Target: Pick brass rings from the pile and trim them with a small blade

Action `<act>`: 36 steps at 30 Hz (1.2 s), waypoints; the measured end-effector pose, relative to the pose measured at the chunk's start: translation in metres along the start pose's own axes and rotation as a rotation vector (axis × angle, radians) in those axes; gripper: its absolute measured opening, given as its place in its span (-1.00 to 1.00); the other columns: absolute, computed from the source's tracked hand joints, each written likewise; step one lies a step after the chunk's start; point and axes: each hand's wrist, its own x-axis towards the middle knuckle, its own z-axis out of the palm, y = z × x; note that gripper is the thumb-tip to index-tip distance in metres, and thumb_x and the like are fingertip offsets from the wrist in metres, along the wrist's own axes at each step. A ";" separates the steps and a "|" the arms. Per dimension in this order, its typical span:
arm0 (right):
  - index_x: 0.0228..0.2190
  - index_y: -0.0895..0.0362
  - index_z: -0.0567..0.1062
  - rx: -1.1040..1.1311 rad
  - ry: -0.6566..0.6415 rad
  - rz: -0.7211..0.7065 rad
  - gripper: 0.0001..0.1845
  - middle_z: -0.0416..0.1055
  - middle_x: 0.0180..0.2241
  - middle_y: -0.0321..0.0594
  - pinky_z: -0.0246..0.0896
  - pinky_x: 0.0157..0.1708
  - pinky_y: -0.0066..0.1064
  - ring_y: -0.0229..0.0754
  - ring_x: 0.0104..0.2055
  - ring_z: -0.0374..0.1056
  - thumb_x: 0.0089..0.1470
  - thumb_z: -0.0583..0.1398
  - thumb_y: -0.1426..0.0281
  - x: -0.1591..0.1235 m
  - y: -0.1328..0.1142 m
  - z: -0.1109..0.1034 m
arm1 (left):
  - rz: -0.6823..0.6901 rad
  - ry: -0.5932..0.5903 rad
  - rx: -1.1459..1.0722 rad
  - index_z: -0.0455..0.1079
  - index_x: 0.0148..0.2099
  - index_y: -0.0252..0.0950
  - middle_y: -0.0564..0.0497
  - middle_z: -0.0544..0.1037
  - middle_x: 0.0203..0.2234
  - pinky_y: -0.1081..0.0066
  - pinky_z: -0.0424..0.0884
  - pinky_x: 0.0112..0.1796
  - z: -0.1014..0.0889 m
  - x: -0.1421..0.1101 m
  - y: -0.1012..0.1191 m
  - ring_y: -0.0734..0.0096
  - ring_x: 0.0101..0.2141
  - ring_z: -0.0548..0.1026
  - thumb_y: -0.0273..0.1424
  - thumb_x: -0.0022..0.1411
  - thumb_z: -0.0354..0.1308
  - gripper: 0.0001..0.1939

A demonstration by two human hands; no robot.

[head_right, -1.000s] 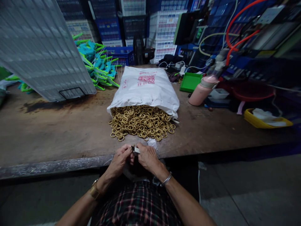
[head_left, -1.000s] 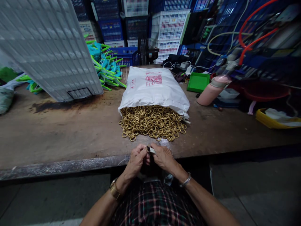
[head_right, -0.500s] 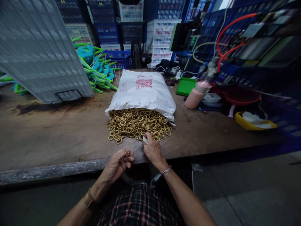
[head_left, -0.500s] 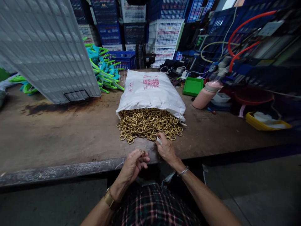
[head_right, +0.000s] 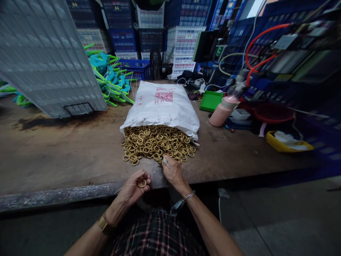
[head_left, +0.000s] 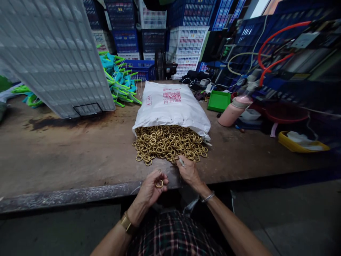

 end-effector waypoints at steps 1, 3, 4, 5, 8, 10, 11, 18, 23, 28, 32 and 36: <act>-0.43 0.12 0.42 0.071 -0.010 -0.005 -0.78 0.31 -0.59 -0.33 -0.01 -0.50 -0.53 -0.32 -0.54 0.16 0.04 -0.01 0.37 -0.002 -0.001 0.000 | 0.050 0.002 0.065 0.27 -0.39 -0.33 0.07 0.40 -0.55 0.57 0.23 -0.63 0.002 0.002 -0.001 0.54 -0.57 0.37 -0.25 -0.05 0.23 -0.72; -0.43 0.13 0.42 0.175 -0.036 -0.023 -0.77 0.29 -0.60 -0.35 0.01 -0.50 -0.54 -0.33 -0.55 0.15 0.04 -0.02 0.36 -0.007 -0.005 0.002 | 0.150 0.020 0.198 0.26 -0.26 -0.29 0.12 0.37 -0.58 0.61 0.16 -0.68 0.005 0.006 -0.003 0.59 -0.64 0.31 -0.18 -0.05 0.21 -0.64; -0.43 0.13 0.42 0.206 -0.056 -0.038 -0.77 0.28 -0.60 -0.35 0.02 -0.49 -0.54 -0.33 -0.54 0.15 0.04 -0.01 0.35 -0.010 -0.008 0.004 | 0.195 0.034 0.263 0.25 -0.22 -0.28 0.14 0.36 -0.60 0.62 0.12 -0.70 0.005 0.008 -0.004 0.61 -0.67 0.27 -0.16 -0.05 0.20 -0.60; -0.44 0.13 0.42 0.229 -0.077 -0.056 -0.78 0.28 -0.60 -0.35 0.02 -0.49 -0.54 -0.34 -0.54 0.14 0.03 0.00 0.35 -0.012 -0.011 0.005 | 0.233 0.046 0.325 0.24 -0.20 -0.28 0.16 0.34 -0.62 0.63 0.10 -0.71 0.006 0.010 -0.004 0.64 -0.70 0.23 -0.14 -0.04 0.19 -0.58; -0.49 0.14 0.42 0.305 -0.148 -0.084 -0.77 0.28 -0.59 -0.34 0.03 -0.48 -0.53 -0.34 -0.53 0.14 0.03 0.01 0.34 -0.017 -0.019 0.009 | 0.297 0.067 0.477 0.27 -0.27 -0.31 0.20 0.25 -0.69 0.62 0.03 -0.72 0.005 0.013 -0.005 0.68 -0.74 0.12 -0.12 0.02 0.14 -0.64; -0.49 0.15 0.42 0.391 -0.201 -0.046 -0.75 0.27 -0.59 -0.35 0.04 -0.48 -0.52 -0.33 -0.52 0.15 0.04 0.01 0.32 -0.017 -0.023 0.009 | 0.346 0.077 0.535 0.28 -0.34 -0.32 0.20 0.22 -0.71 0.61 0.01 -0.70 0.004 0.013 -0.004 0.68 -0.73 0.10 -0.15 0.05 0.11 -0.69; -0.50 0.15 0.42 0.435 -0.229 -0.016 -0.74 0.27 -0.60 -0.35 0.05 -0.48 -0.52 -0.33 -0.52 0.16 0.04 0.02 0.29 -0.017 -0.025 0.008 | 0.376 0.084 0.557 0.29 -0.37 -0.32 0.19 0.23 -0.70 0.60 0.01 -0.69 0.004 0.012 -0.003 0.68 -0.72 0.10 -0.17 0.06 0.11 -0.71; -0.61 0.16 0.33 0.517 -0.239 0.080 -0.69 0.19 -0.63 -0.37 0.02 -0.50 -0.50 -0.34 -0.54 0.10 -0.01 0.04 0.22 -0.012 -0.030 0.010 | 0.310 0.044 0.572 0.28 -0.39 -0.32 0.17 0.28 -0.66 0.59 0.04 -0.67 0.001 0.008 0.000 0.67 -0.70 0.13 -0.15 0.06 0.10 -0.70; -0.65 0.15 0.30 0.613 -0.287 0.141 -0.70 0.20 -0.66 -0.39 0.01 -0.52 -0.51 -0.36 -0.58 0.09 -0.02 0.04 0.23 -0.011 -0.030 0.012 | 0.173 -0.114 0.422 0.27 -0.33 -0.31 0.15 0.30 -0.61 0.60 0.01 -0.70 -0.004 0.006 0.001 0.69 -0.71 0.13 -0.12 0.06 0.09 -0.67; -0.62 0.15 0.31 0.656 -0.328 0.139 -0.68 0.26 -0.65 -0.36 0.05 -0.50 -0.51 -0.34 -0.56 0.16 0.03 0.00 0.24 -0.011 -0.030 0.013 | 0.154 -0.142 0.330 0.26 -0.35 -0.33 0.13 0.30 -0.56 0.62 -0.01 -0.69 -0.003 0.003 0.003 0.72 -0.69 0.12 -0.15 0.04 0.13 -0.68; -0.52 0.14 0.36 0.405 -0.207 0.048 -0.74 0.28 -0.60 -0.33 0.03 -0.47 -0.51 -0.32 -0.52 0.17 0.05 -0.02 0.29 -0.011 -0.029 0.010 | 0.192 -0.107 0.342 0.23 -0.38 -0.32 0.15 0.26 -0.61 0.62 -0.01 -0.70 -0.002 0.002 0.003 0.71 -0.70 0.10 -0.16 0.06 0.12 -0.70; -0.52 0.13 0.35 0.096 -0.305 -0.142 -0.82 0.28 -0.60 -0.32 -0.07 -0.52 -0.51 -0.32 -0.55 0.13 0.00 -0.02 0.45 -0.016 -0.027 0.008 | 0.243 -0.066 0.454 0.21 -0.39 -0.32 0.16 0.26 -0.63 0.61 0.01 -0.69 -0.001 0.003 0.003 0.69 -0.70 0.11 -0.14 0.09 0.08 -0.69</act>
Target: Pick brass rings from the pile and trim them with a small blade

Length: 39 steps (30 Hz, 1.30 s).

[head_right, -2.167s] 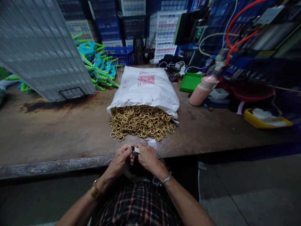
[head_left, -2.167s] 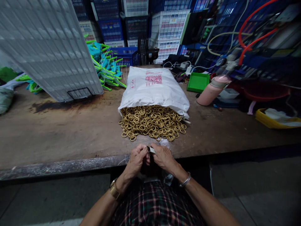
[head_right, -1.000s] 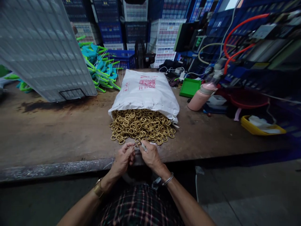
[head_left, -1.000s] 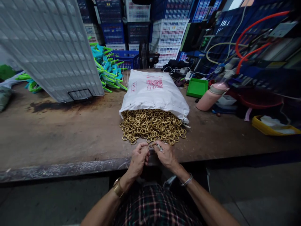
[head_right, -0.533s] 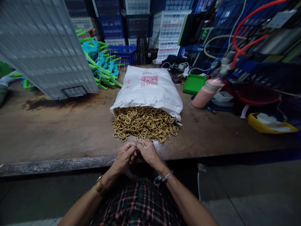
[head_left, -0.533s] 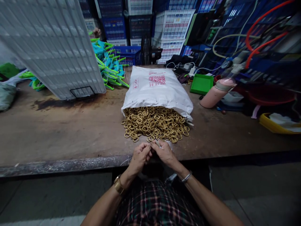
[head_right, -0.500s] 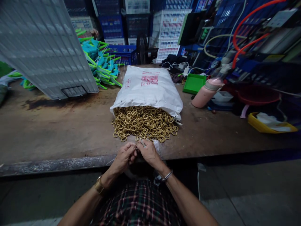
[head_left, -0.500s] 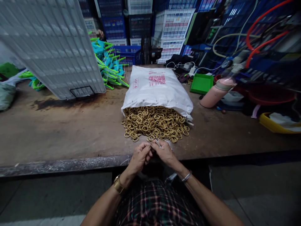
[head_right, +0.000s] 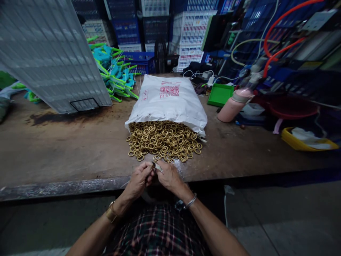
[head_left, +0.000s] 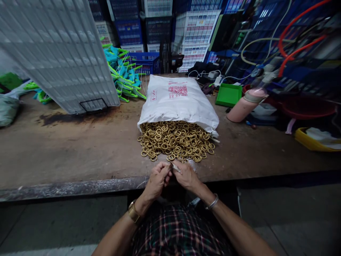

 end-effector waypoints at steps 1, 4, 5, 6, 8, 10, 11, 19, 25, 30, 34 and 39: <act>-0.50 0.13 0.35 -0.054 -0.030 -0.014 -0.83 0.30 -0.59 -0.31 -0.08 -0.51 -0.50 -0.32 -0.54 0.14 -0.02 -0.02 0.48 -0.001 0.000 0.000 | 0.008 0.011 0.037 0.21 -0.40 -0.31 0.16 0.26 -0.65 0.61 0.01 -0.69 0.000 0.000 0.000 0.69 -0.70 0.10 -0.13 0.09 0.07 -0.68; -0.38 0.13 0.38 -0.182 -0.083 -0.008 -0.77 0.37 -0.52 -0.26 -0.09 -0.48 -0.49 -0.29 -0.48 0.21 -0.09 -0.01 0.55 -0.003 -0.001 0.001 | 0.046 0.062 0.126 0.20 -0.42 -0.31 0.18 0.24 -0.68 0.61 0.02 -0.69 0.001 0.000 -0.001 0.68 -0.71 0.10 -0.11 0.08 0.06 -0.67; -0.34 0.13 0.38 -0.219 -0.102 0.001 -0.73 0.38 -0.49 -0.25 -0.09 -0.47 -0.48 -0.27 -0.46 0.23 -0.11 -0.01 0.56 -0.003 -0.001 0.001 | 0.061 0.077 0.145 0.20 -0.42 -0.30 0.18 0.24 -0.68 0.61 0.02 -0.68 0.001 -0.001 -0.001 0.68 -0.71 0.11 -0.11 0.07 0.07 -0.67; -0.30 0.13 0.37 -0.256 -0.118 0.016 -0.70 0.40 -0.47 -0.24 -0.10 -0.46 -0.48 -0.26 -0.44 0.25 -0.11 -0.01 0.55 -0.003 -0.001 0.000 | 0.072 0.087 0.157 0.20 -0.42 -0.30 0.18 0.25 -0.68 0.61 0.03 -0.68 0.002 -0.002 0.000 0.68 -0.71 0.12 -0.11 0.07 0.07 -0.67; -0.25 0.13 0.36 -0.321 -0.135 0.051 -0.69 0.41 -0.45 -0.22 -0.12 -0.47 -0.47 -0.25 -0.42 0.27 -0.09 0.00 0.54 -0.002 -0.001 -0.001 | 0.067 0.080 0.164 0.19 -0.42 -0.30 0.18 0.26 -0.68 0.61 0.04 -0.68 0.003 -0.008 0.002 0.67 -0.70 0.13 -0.11 0.07 0.07 -0.67; -0.27 0.13 0.36 -0.375 -0.113 0.080 -0.74 0.42 -0.44 -0.21 -0.15 -0.48 -0.46 -0.24 -0.43 0.28 -0.04 0.00 0.50 0.000 0.001 -0.002 | 0.040 0.033 0.131 0.19 -0.42 -0.30 0.17 0.27 -0.68 0.61 0.04 -0.69 0.003 -0.014 0.005 0.68 -0.71 0.15 -0.13 0.08 0.08 -0.68; -0.29 0.13 0.36 -0.394 -0.091 0.089 -0.77 0.42 -0.45 -0.21 -0.16 -0.49 -0.45 -0.25 -0.43 0.29 -0.02 0.00 0.48 0.001 0.003 -0.002 | 0.025 0.000 0.092 0.20 -0.41 -0.30 0.17 0.28 -0.67 0.62 0.04 -0.69 0.003 -0.017 0.007 0.68 -0.71 0.16 -0.14 0.09 0.08 -0.69; -0.14 0.11 0.28 -0.424 0.150 0.213 -0.72 0.46 -0.39 -0.21 -0.08 -0.46 -0.47 -0.22 -0.38 0.35 0.05 0.03 0.40 0.015 0.003 0.000 | -0.045 -0.005 -0.307 0.28 -0.40 -0.36 -0.01 0.42 -0.46 0.60 0.18 -0.68 -0.004 -0.014 0.003 0.59 -0.59 0.32 -0.23 0.07 0.13 -0.74; -0.21 0.06 0.29 -0.535 0.067 0.245 -0.80 0.45 -0.43 -0.23 -0.10 -0.49 -0.46 -0.22 -0.41 0.36 0.08 0.02 0.37 0.021 -0.008 0.001 | -0.166 0.033 -0.492 0.31 -0.28 -0.32 0.03 0.44 -0.52 0.59 0.23 -0.65 -0.012 -0.012 0.002 0.54 -0.58 0.37 -0.36 0.00 0.19 -0.78; -0.23 0.04 0.30 -0.496 0.113 0.252 -0.82 0.45 -0.44 -0.28 -0.13 -0.51 -0.45 -0.24 -0.42 0.36 0.07 0.02 0.39 0.022 -0.005 0.002 | -0.270 0.080 -0.616 0.33 -0.42 -0.39 0.01 0.44 -0.53 0.58 0.28 -0.62 -0.019 -0.006 -0.001 0.51 -0.52 0.42 -0.40 -0.05 0.22 -0.83; -0.29 0.06 0.33 -0.451 0.169 0.221 -0.85 0.44 -0.44 -0.29 -0.17 -0.50 -0.44 -0.26 -0.42 0.33 0.05 0.02 0.43 0.021 -0.002 0.003 | -0.268 0.118 -0.581 0.30 -0.44 -0.37 0.02 0.45 -0.51 0.57 0.29 -0.60 -0.017 -0.003 -0.003 0.46 -0.47 0.45 -0.38 -0.08 0.25 -0.79; -0.37 0.09 0.35 -0.388 0.208 0.174 -0.88 0.42 -0.43 -0.26 -0.14 -0.48 -0.45 -0.26 -0.42 0.28 0.03 0.02 0.45 0.019 0.004 0.000 | -0.145 0.077 -0.358 0.23 -0.46 -0.34 0.12 0.34 -0.60 0.63 0.18 -0.65 -0.011 -0.001 0.000 0.63 -0.61 0.31 -0.28 -0.09 0.26 -0.70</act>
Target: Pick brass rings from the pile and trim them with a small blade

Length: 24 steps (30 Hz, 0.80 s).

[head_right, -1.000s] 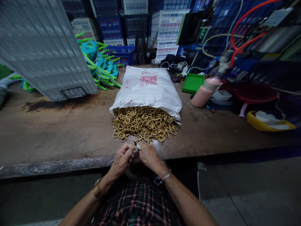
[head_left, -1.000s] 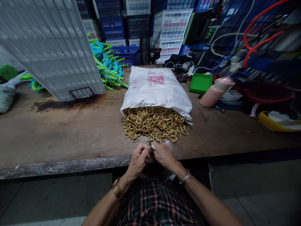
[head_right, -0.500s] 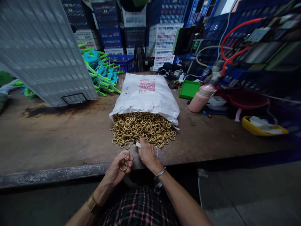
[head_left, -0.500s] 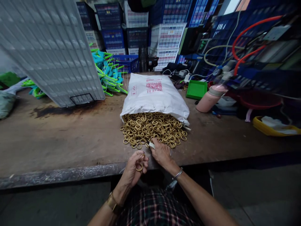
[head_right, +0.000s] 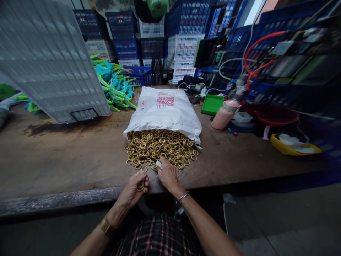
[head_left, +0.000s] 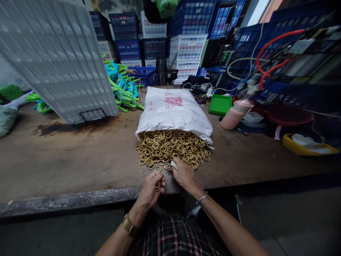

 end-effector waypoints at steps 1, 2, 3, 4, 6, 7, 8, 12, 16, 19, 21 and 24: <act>-0.37 0.10 0.35 0.015 -0.003 -0.007 -0.88 0.41 -0.43 -0.26 -0.13 -0.47 -0.46 -0.26 -0.42 0.28 0.03 0.02 0.45 0.000 0.002 -0.001 | 0.012 0.008 0.025 0.22 -0.45 -0.34 0.14 0.32 -0.62 0.64 0.15 -0.66 0.001 0.001 0.001 0.65 -0.63 0.28 -0.25 -0.09 0.26 -0.68; -0.37 0.10 0.35 0.030 -0.012 -0.016 -0.87 0.41 -0.43 -0.26 -0.11 -0.46 -0.47 -0.27 -0.41 0.27 0.03 0.02 0.46 0.000 0.003 -0.001 | 0.020 0.021 0.036 0.21 -0.44 -0.33 0.16 0.30 -0.63 0.65 0.11 -0.67 0.001 0.001 0.002 0.67 -0.65 0.25 -0.24 -0.10 0.26 -0.67; -0.36 0.10 0.36 0.043 -0.023 -0.027 -0.87 0.41 -0.42 -0.25 -0.10 -0.45 -0.47 -0.27 -0.40 0.27 0.03 0.02 0.46 -0.001 0.004 -0.002 | 0.024 0.032 0.037 0.20 -0.43 -0.33 0.17 0.28 -0.64 0.66 0.08 -0.68 0.001 0.002 0.002 0.69 -0.66 0.23 -0.24 -0.11 0.26 -0.66; -0.35 0.10 0.36 0.054 -0.034 -0.042 -0.86 0.41 -0.40 -0.25 -0.08 -0.44 -0.48 -0.27 -0.38 0.27 0.03 0.03 0.45 -0.002 0.004 -0.003 | 0.023 0.039 0.034 0.20 -0.41 -0.32 0.18 0.27 -0.64 0.66 0.06 -0.68 0.001 0.002 0.003 0.70 -0.67 0.21 -0.24 -0.11 0.27 -0.65; -0.30 0.09 0.36 0.052 -0.051 -0.069 -0.85 0.41 -0.35 -0.24 -0.06 -0.41 -0.49 -0.26 -0.33 0.28 0.05 0.04 0.41 -0.003 0.004 -0.003 | 0.023 0.047 0.036 0.19 -0.39 -0.32 0.19 0.25 -0.65 0.66 0.04 -0.69 0.001 0.002 0.003 0.71 -0.69 0.18 -0.24 -0.12 0.26 -0.65; -0.28 0.08 0.36 0.037 -0.058 -0.074 -0.84 0.40 -0.32 -0.23 -0.05 -0.40 -0.49 -0.25 -0.30 0.28 0.05 0.04 0.39 -0.004 0.003 -0.004 | 0.023 0.049 0.045 0.19 -0.39 -0.32 0.19 0.25 -0.65 0.66 0.03 -0.68 0.001 0.002 0.003 0.71 -0.69 0.17 -0.24 -0.11 0.26 -0.64; -0.27 0.08 0.35 0.014 -0.065 -0.071 -0.83 0.40 -0.29 -0.23 -0.05 -0.40 -0.48 -0.25 -0.29 0.28 0.06 0.04 0.36 -0.004 0.001 -0.004 | 0.026 0.053 0.057 0.19 -0.39 -0.32 0.20 0.25 -0.65 0.66 0.03 -0.69 0.001 0.002 0.003 0.71 -0.69 0.17 -0.23 -0.11 0.26 -0.64; -0.25 0.06 0.35 -0.064 -0.089 -0.030 -0.81 0.38 -0.28 -0.23 -0.07 -0.42 -0.47 -0.24 -0.30 0.28 0.09 0.02 0.32 -0.005 -0.005 -0.004 | 0.054 0.055 0.118 0.19 -0.40 -0.31 0.20 0.24 -0.66 0.64 0.03 -0.69 0.004 0.001 0.000 0.69 -0.69 0.16 -0.20 -0.10 0.23 -0.65; -0.27 0.06 0.35 -0.080 -0.082 -0.006 -0.83 0.38 -0.30 -0.25 -0.09 -0.45 -0.45 -0.24 -0.33 0.29 0.07 0.02 0.37 -0.004 -0.006 -0.002 | 0.100 0.079 0.293 0.21 -0.39 -0.30 0.19 0.26 -0.67 0.60 0.04 -0.70 0.005 0.001 -0.005 0.65 -0.70 0.15 -0.17 -0.04 0.17 -0.68; -0.28 0.08 0.35 -0.077 -0.073 -0.001 -0.83 0.38 -0.29 -0.23 -0.10 -0.45 -0.45 -0.25 -0.33 0.29 0.03 0.04 0.41 -0.005 -0.006 -0.001 | 0.155 0.088 0.494 0.25 -0.34 -0.30 0.19 0.26 -0.69 0.58 0.04 -0.68 0.006 0.001 -0.009 0.62 -0.71 0.15 -0.21 0.02 0.11 -0.74; -0.30 0.09 0.35 -0.055 -0.054 -0.006 -0.84 0.39 -0.32 -0.23 -0.12 -0.46 -0.45 -0.25 -0.35 0.28 0.02 0.04 0.43 -0.005 -0.005 -0.001 | 0.258 0.074 0.614 0.30 -0.33 -0.30 0.17 0.27 -0.68 0.56 0.09 -0.63 0.007 0.001 -0.011 0.59 -0.67 0.18 -0.29 0.06 0.08 -0.81; -0.35 0.10 0.36 -0.002 -0.046 0.016 -0.87 0.40 -0.45 -0.27 -0.16 -0.49 -0.45 -0.27 -0.43 0.27 0.01 0.04 0.42 -0.006 -0.003 -0.001 | 0.447 0.034 0.736 0.38 -0.29 -0.28 0.09 0.38 -0.57 0.50 0.22 -0.45 0.008 0.002 -0.012 0.49 -0.52 0.30 -0.38 0.09 0.06 -0.86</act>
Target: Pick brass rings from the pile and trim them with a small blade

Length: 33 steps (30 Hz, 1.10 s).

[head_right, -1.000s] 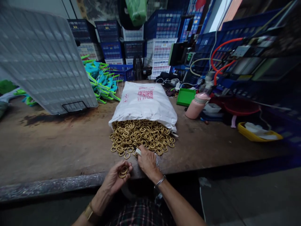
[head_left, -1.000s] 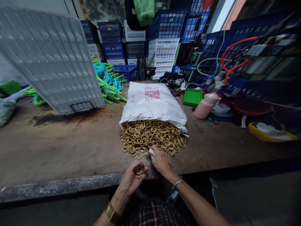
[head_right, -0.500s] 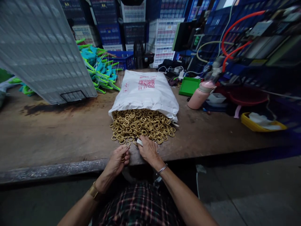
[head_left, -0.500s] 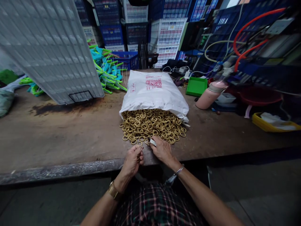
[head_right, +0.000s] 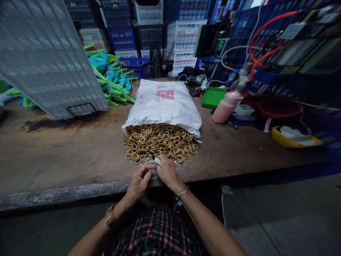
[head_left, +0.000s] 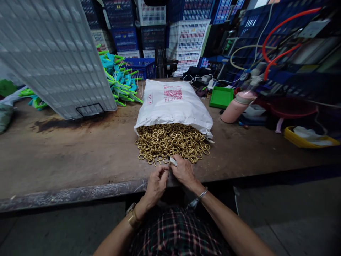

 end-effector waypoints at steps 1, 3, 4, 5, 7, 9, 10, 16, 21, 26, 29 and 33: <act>-0.36 0.10 0.36 0.020 0.000 0.012 -0.88 0.39 -0.49 -0.28 -0.17 -0.50 -0.46 -0.28 -0.46 0.26 0.01 0.05 0.42 0.000 0.001 0.000 | 0.046 -0.005 0.017 0.40 -0.28 -0.26 0.06 0.42 -0.52 0.47 0.25 -0.37 0.000 0.001 0.000 0.45 -0.47 0.34 -0.40 0.09 0.06 -0.85; -0.37 0.10 0.36 0.077 0.005 0.024 -0.88 0.37 -0.53 -0.30 -0.17 -0.51 -0.47 -0.30 -0.50 0.23 0.00 0.05 0.42 0.000 0.002 0.001 | 0.108 -0.020 0.024 0.42 -0.25 -0.24 0.01 0.48 -0.41 0.40 0.25 -0.23 0.001 0.003 -0.001 0.37 -0.36 0.38 -0.43 0.08 0.07 -0.83; -0.39 0.10 0.37 0.118 0.007 0.026 -0.89 0.36 -0.54 -0.31 -0.16 -0.51 -0.48 -0.31 -0.51 0.21 -0.01 0.05 0.42 0.001 0.003 0.001 | 0.129 -0.027 0.020 0.43 -0.24 -0.23 -0.01 0.49 -0.37 0.38 0.24 -0.18 0.002 0.004 -0.002 0.35 -0.32 0.39 -0.45 0.07 0.08 -0.82; -0.42 0.10 0.37 0.170 0.008 0.034 -0.90 0.35 -0.55 -0.32 -0.14 -0.51 -0.49 -0.31 -0.52 0.20 -0.02 0.05 0.43 0.002 0.004 0.002 | 0.147 -0.034 0.016 0.43 -0.23 -0.22 -0.03 0.50 -0.33 0.36 0.24 -0.14 0.002 0.005 -0.003 0.33 -0.28 0.40 -0.47 0.06 0.09 -0.81; -0.48 0.11 0.36 0.323 -0.012 0.070 -0.90 0.32 -0.57 -0.34 -0.08 -0.51 -0.51 -0.32 -0.52 0.18 -0.05 0.04 0.43 0.003 0.005 0.003 | 0.175 -0.046 0.013 0.44 -0.21 -0.22 -0.05 0.50 -0.29 0.34 0.22 -0.10 0.002 0.008 -0.005 0.31 -0.23 0.40 -0.49 0.05 0.10 -0.78; -0.50 0.13 0.36 0.541 -0.053 0.112 -0.88 0.32 -0.56 -0.34 -0.01 -0.51 -0.52 -0.32 -0.50 0.18 -0.07 0.04 0.40 0.004 0.007 0.003 | 0.191 -0.051 0.020 0.43 -0.20 -0.21 -0.06 0.50 -0.26 0.33 0.21 -0.08 0.002 0.010 -0.006 0.29 -0.21 0.40 -0.50 0.05 0.11 -0.77; -0.47 0.14 0.37 0.657 -0.080 0.129 -0.87 0.31 -0.55 -0.34 0.02 -0.51 -0.53 -0.32 -0.50 0.18 -0.08 0.04 0.38 0.004 0.008 0.003 | 0.195 -0.053 0.025 0.43 -0.19 -0.21 -0.06 0.50 -0.25 0.32 0.21 -0.08 0.002 0.010 -0.006 0.29 -0.20 0.40 -0.50 0.05 0.11 -0.76; -0.37 0.16 0.39 1.064 -0.275 0.305 -0.78 0.02 -0.75 -0.52 -0.23 -0.73 -0.56 -0.43 -0.74 -0.10 -0.13 0.09 0.34 -0.004 0.004 -0.003 | 0.123 -0.045 -0.007 0.44 -0.30 -0.22 -0.02 0.48 -0.39 0.36 0.24 -0.18 0.002 0.007 -0.002 0.33 -0.33 0.38 -0.42 0.05 0.12 -0.87; -0.41 0.17 0.36 1.269 -0.364 0.348 -0.73 0.07 -0.71 -0.53 -0.34 -0.78 -0.58 -0.50 -0.77 -0.19 -0.16 0.15 0.25 -0.009 -0.004 -0.011 | 0.039 -0.037 -0.068 0.37 -0.35 -0.27 0.05 0.39 -0.51 0.47 0.25 -0.37 0.001 0.004 0.000 0.46 -0.47 0.31 -0.31 0.11 0.07 -0.85; -0.49 0.16 0.30 1.344 -0.395 0.307 -0.68 0.15 -0.66 -0.49 -0.33 -0.78 -0.59 -0.52 -0.76 -0.17 -0.15 0.17 0.15 -0.010 -0.007 -0.009 | -0.264 -0.147 -0.402 0.23 -0.36 -0.29 0.16 0.24 -0.61 0.60 -0.03 -0.66 0.000 0.002 0.003 0.67 -0.69 0.07 -0.14 0.06 0.10 -0.70; -0.53 0.15 0.27 1.337 -0.408 0.295 -0.68 0.15 -0.67 -0.49 -0.33 -0.78 -0.58 -0.51 -0.76 -0.16 -0.12 0.15 0.13 -0.011 -0.006 -0.005 | -0.317 -0.190 -0.580 0.21 -0.37 -0.29 0.15 0.24 -0.56 0.62 -0.06 -0.67 0.001 0.000 0.005 0.70 -0.67 0.07 -0.17 0.04 0.13 -0.70; -0.58 0.13 0.25 1.250 -0.357 0.278 -0.69 0.11 -0.70 -0.49 -0.29 -0.76 -0.56 -0.48 -0.74 -0.16 -0.09 0.11 0.15 -0.011 -0.005 -0.001 | -0.328 -0.202 -0.673 0.21 -0.37 -0.31 0.14 0.26 -0.54 0.63 -0.04 -0.67 0.001 -0.002 0.005 0.72 -0.67 0.07 -0.21 0.04 0.15 -0.72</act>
